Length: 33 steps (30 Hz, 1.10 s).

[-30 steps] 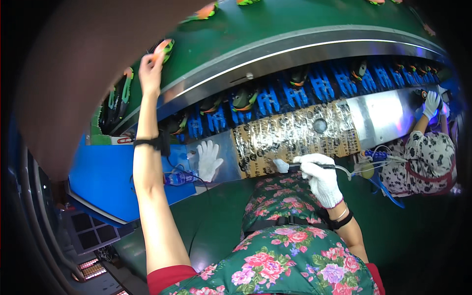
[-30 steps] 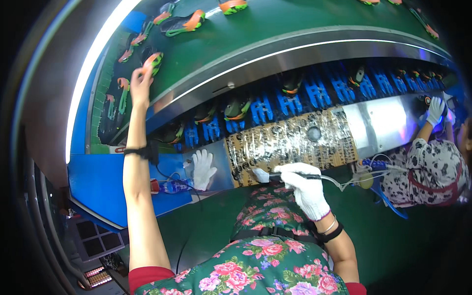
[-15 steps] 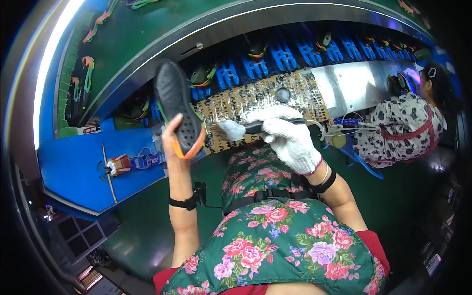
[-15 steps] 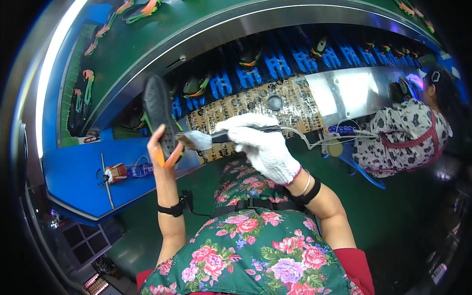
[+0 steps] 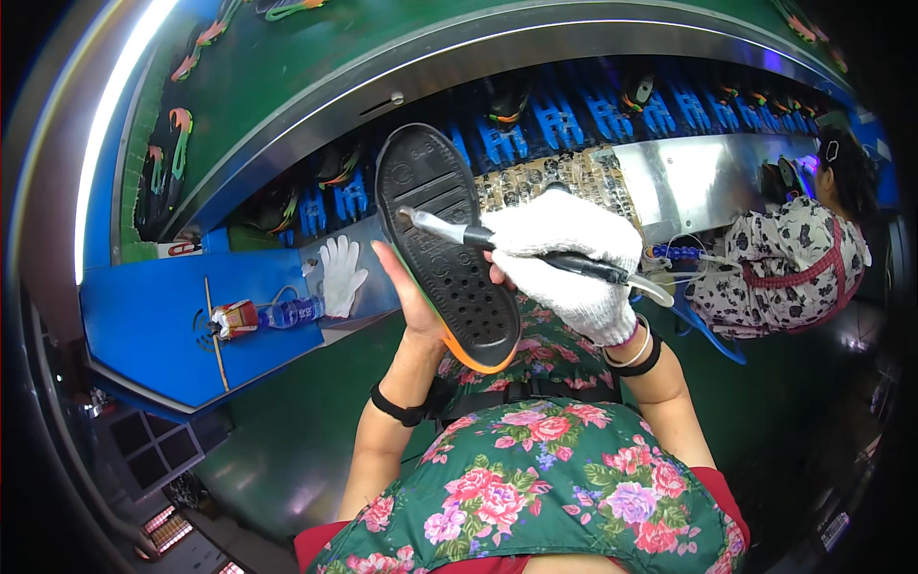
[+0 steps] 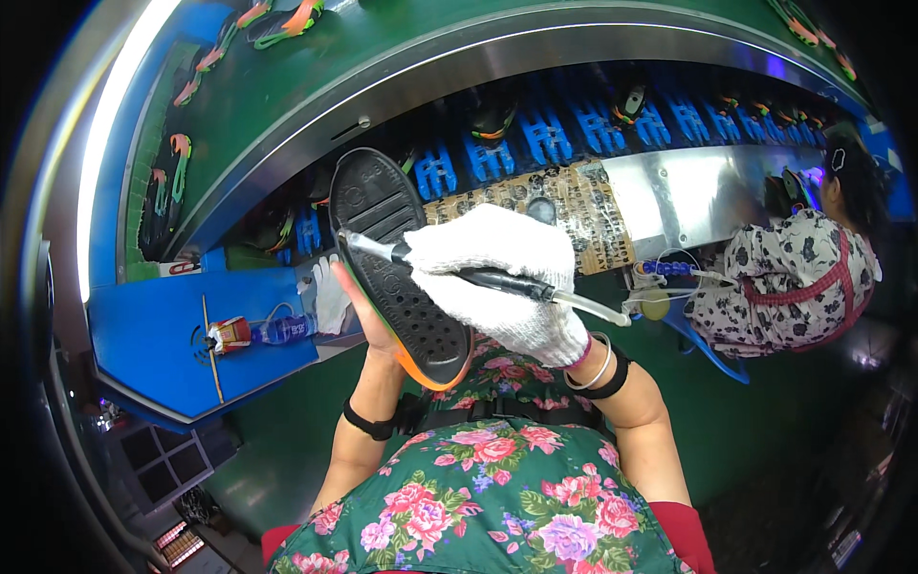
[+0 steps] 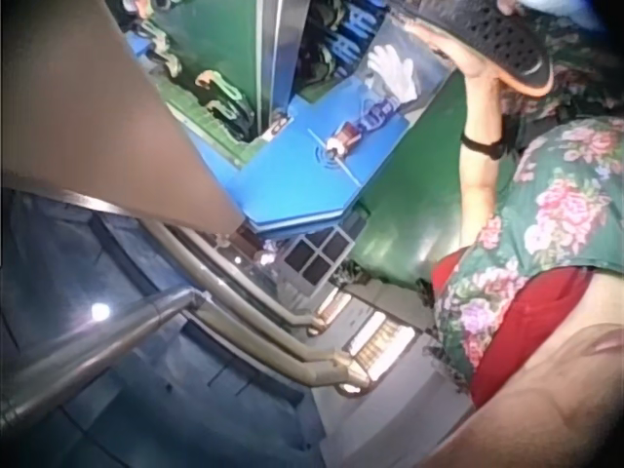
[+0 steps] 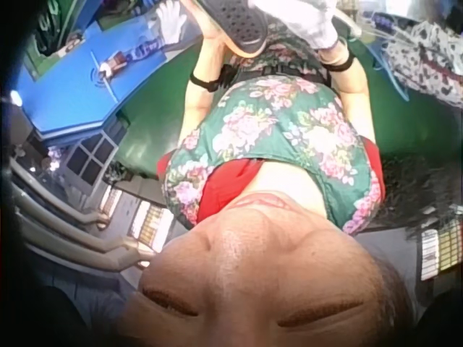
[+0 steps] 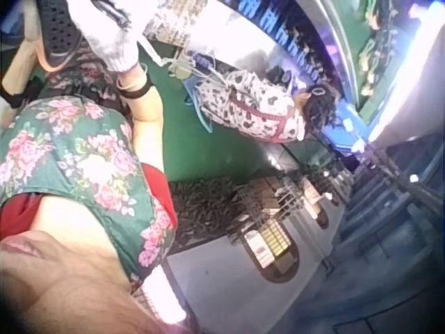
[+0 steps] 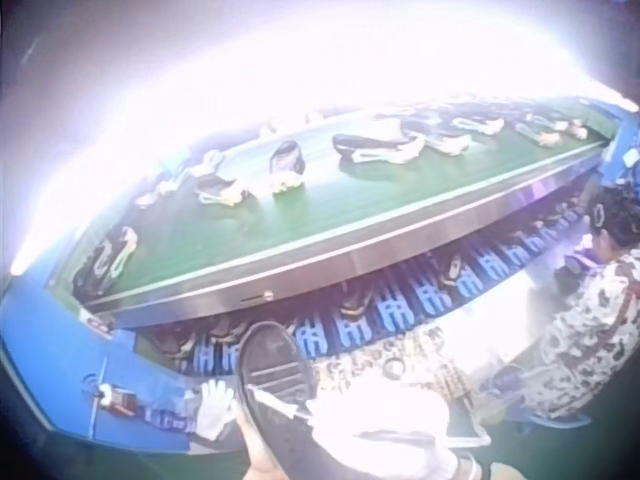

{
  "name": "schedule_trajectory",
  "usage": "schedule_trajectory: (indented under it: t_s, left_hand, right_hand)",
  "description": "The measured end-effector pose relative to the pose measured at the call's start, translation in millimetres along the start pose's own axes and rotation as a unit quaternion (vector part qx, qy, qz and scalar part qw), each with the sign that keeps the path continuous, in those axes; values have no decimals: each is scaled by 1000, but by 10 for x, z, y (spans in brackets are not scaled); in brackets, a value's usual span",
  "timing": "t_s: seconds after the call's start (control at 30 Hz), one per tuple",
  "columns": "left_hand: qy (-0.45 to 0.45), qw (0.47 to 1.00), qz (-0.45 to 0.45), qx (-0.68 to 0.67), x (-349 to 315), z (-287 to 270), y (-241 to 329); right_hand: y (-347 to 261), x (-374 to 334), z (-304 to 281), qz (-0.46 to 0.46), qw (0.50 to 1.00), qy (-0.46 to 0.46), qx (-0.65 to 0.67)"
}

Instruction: Applying adhesive to shoe soles using a manual brush on a factory assembly line.

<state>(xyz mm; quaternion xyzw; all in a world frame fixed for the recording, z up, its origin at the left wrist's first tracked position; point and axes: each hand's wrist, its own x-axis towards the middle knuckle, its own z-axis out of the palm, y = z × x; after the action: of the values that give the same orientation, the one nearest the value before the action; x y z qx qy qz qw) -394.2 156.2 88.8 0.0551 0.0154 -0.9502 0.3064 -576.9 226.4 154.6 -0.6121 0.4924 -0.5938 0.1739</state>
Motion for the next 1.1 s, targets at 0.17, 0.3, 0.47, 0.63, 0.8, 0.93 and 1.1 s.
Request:
schedule_trajectory:
  t_s: [0.17,0.3,0.47,0.63,0.8,0.93,1.1]
  left_hand:
    - [15,996,75,56,98,-23,-59]
    - [126,959,107,228,136,-186,-208]
    - [-71,981,98,150,227,-242,-110]
    - [-6,938,167,302,263,-254,-54]
    - [15,942,127,310,258,-493,48]
    - [143,921,197,305,303,-734,170]
    - [119,936,162,290,292,-859,208]
  right_hand:
    - [96,49,-12,-30,996,-7,-84]
    - [99,122,138,-36,992,-15,-121]
    - [46,199,193,-145,983,-41,-101]
    - [109,262,88,-54,992,104,-46]
    - [93,156,141,-96,991,-50,-78]
    - [117,154,97,-8,996,89,-11]
    - [122,135,260,-74,995,20,-70]
